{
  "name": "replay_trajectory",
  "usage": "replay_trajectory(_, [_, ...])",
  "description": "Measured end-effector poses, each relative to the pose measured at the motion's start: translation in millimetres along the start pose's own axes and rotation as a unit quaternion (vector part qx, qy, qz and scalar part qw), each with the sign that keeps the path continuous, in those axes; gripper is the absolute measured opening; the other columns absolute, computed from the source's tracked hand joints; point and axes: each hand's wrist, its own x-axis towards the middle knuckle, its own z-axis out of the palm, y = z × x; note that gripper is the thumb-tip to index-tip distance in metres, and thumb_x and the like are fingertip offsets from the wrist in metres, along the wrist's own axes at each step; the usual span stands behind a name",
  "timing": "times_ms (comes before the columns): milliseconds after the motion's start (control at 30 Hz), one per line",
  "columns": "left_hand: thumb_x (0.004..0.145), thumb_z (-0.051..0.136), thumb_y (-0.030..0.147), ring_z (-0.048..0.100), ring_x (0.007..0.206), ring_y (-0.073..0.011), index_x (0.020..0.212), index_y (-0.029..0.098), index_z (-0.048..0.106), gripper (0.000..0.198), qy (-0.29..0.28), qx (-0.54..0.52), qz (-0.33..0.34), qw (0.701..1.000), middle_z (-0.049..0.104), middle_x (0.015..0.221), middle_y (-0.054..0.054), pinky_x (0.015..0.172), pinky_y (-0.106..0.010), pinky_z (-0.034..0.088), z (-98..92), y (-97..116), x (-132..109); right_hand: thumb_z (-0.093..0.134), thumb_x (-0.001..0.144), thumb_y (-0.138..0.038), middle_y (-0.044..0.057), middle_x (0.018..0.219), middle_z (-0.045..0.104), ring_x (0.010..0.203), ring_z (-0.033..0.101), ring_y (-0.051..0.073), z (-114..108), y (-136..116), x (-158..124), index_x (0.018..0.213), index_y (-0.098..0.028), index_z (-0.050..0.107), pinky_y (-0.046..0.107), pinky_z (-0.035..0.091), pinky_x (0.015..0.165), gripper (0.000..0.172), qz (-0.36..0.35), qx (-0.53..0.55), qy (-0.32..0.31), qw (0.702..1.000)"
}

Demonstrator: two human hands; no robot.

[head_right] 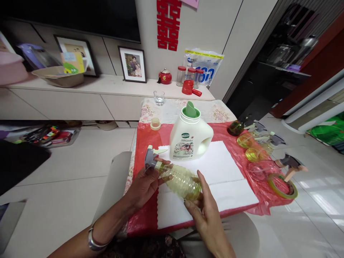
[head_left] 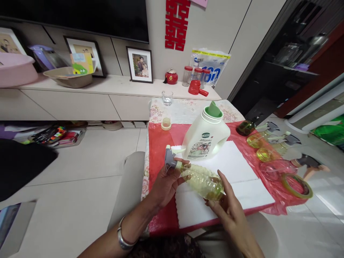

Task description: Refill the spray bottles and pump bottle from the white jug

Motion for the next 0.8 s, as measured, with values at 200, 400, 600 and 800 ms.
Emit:
replay_trajectory(200, [0.076,0.085,0.031,0.066,0.110,-0.0229,0.102,0.021,0.070,0.031,-0.048,-0.003,-0.035,0.998,0.071,0.119,-0.006,0.088,-0.036,0.059,0.6,5.0,-0.8,0.032,0.090,-0.083,0.010,0.071,0.064,0.042,0.045,0.012,-4.6,18.6,4.9,0.147,-0.002,0.043,0.028,0.044,0.048,0.099,0.122,0.141,-0.046,0.981])
replay_trajectory(400, [0.078,0.083,0.029,0.065,0.111,-0.0226,0.103,0.022,0.069,0.029,-0.012,-0.004,-0.022,1.000,0.070,0.120,-0.005,0.090,-0.039,0.059,-0.7,1.6,-1.4,0.075,0.082,-0.051,0.010,0.150,0.044,0.136,0.045,0.027,-3.8,2.3,0.6,0.153,-0.028,0.037,0.036,0.050,0.103,0.084,-0.061,-0.042,0.027,0.997])
replay_trajectory(600, [0.078,0.083,0.031,0.066,0.106,-0.0225,0.103,0.022,0.072,0.028,-0.047,0.022,-0.016,0.999,0.072,0.116,-0.007,0.090,-0.037,0.056,-2.5,8.4,-5.9,0.054,0.094,-0.060,0.007,0.084,0.066,0.066,0.060,0.018,-1.8,11.1,3.0,0.153,-0.015,0.034,0.030,0.051,0.060,0.077,0.026,0.097,-0.098,0.990])
replay_trajectory(800, [0.080,0.081,0.033,0.063,0.112,-0.0235,0.125,0.029,0.063,0.049,-0.104,0.078,0.032,0.991,0.068,0.125,-0.007,0.096,-0.036,0.053,-1.7,13.9,-16.1,0.071,0.084,-0.053,0.011,0.142,0.052,0.106,0.062,0.022,29.0,10.0,0.6,0.146,-0.026,0.047,0.032,0.055,0.084,0.072,0.014,0.155,-0.052,0.986])
